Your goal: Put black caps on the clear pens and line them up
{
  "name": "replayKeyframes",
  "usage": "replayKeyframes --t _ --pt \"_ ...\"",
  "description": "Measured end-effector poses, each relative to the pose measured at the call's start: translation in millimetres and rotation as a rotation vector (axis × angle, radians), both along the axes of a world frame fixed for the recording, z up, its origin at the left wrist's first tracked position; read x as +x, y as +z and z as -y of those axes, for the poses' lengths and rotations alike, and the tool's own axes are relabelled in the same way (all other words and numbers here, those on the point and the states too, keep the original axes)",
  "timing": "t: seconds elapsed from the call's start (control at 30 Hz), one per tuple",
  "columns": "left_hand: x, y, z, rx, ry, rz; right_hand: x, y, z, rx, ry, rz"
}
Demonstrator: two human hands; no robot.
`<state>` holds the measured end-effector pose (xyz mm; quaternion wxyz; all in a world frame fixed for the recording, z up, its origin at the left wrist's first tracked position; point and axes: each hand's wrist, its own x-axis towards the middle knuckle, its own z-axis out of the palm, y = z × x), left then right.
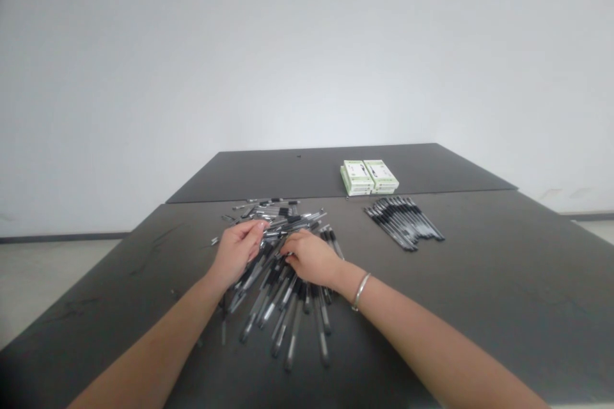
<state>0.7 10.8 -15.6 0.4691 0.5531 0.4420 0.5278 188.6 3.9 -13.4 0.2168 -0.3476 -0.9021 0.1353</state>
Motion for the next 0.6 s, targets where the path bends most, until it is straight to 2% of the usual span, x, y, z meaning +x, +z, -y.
replayKeyframes --t 0.3,0.6 --pt "-2.5 -4.7 -3.4 0.037 -0.005 -0.022 -5.3 2.8 -8.8 -0.012 -0.01 0.13" --pt "-1.6 -3.0 -2.6 0.036 0.009 -0.003 -11.9 9.9 -8.2 -0.063 -0.078 0.213"
